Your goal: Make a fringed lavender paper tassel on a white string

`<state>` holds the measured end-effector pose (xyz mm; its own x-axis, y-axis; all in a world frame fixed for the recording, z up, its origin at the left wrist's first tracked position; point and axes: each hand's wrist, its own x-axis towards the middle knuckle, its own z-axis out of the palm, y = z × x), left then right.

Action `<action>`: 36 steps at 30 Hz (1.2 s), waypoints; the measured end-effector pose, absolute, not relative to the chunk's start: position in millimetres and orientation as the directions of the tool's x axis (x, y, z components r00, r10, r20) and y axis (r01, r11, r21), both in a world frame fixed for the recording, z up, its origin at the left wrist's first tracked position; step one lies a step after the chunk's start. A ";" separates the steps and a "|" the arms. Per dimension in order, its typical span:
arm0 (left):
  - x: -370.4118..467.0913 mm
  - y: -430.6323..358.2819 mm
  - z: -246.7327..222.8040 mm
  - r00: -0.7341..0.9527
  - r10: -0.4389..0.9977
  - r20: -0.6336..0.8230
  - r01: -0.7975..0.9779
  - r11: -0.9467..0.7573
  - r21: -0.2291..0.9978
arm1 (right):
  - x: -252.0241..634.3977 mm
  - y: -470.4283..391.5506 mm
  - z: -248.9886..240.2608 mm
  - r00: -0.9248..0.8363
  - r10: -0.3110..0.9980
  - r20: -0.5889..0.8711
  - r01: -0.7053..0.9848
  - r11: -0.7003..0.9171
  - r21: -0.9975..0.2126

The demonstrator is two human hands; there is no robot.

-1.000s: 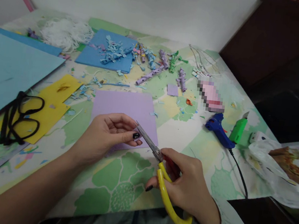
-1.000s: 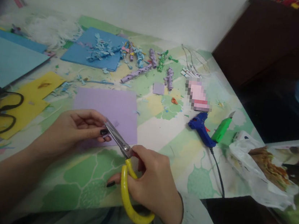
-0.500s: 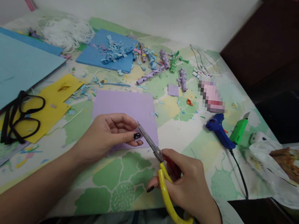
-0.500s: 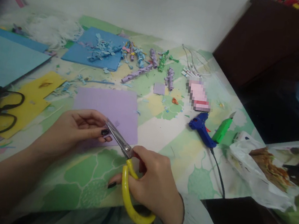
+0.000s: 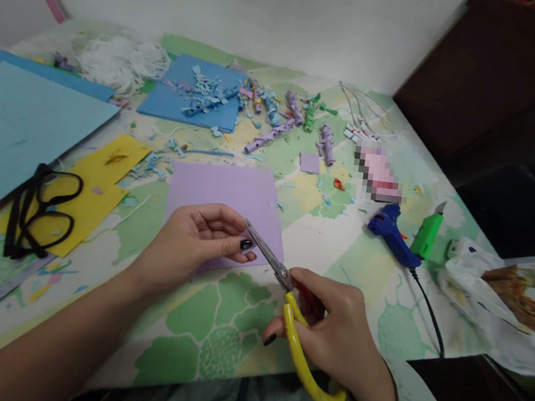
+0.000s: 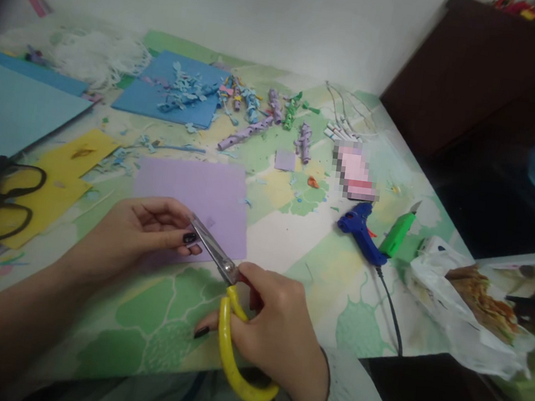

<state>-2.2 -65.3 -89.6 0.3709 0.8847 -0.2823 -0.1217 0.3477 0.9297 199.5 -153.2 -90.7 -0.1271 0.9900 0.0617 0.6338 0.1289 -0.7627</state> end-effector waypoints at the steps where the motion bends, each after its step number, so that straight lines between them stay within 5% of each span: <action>1: -1.9 -65.4 -89.4 0.368 0.886 -0.283 -0.119 0.347 0.930 | 199.5 -153.2 -90.3 -0.129 0.990 0.059 0.635 0.128 -0.761; 18: -1.5 -65.2 -88.6 0.356 0.884 -0.302 -0.102 0.358 0.928 | 199.5 -152.8 -89.6 -0.138 0.990 0.020 0.650 0.106 -0.753; 27: -3.1 -63.4 -88.1 0.345 0.896 -0.282 -0.094 0.332 0.939 | 205.0 -152.3 -88.2 -0.135 0.981 -0.140 0.592 -0.033 -0.805; 36: -6.7 -62.1 -87.9 0.335 0.919 -0.210 -0.117 0.261 0.958 | 232.7 -146.5 -80.0 -0.325 0.845 -0.425 0.179 -0.387 -0.905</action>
<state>-6.7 -62.1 -87.9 0.3347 0.9187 -0.2095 -0.1167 0.2611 0.9582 232.7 -146.5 -80.0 -0.3246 0.8449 -0.4252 0.1786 -0.3867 -0.9048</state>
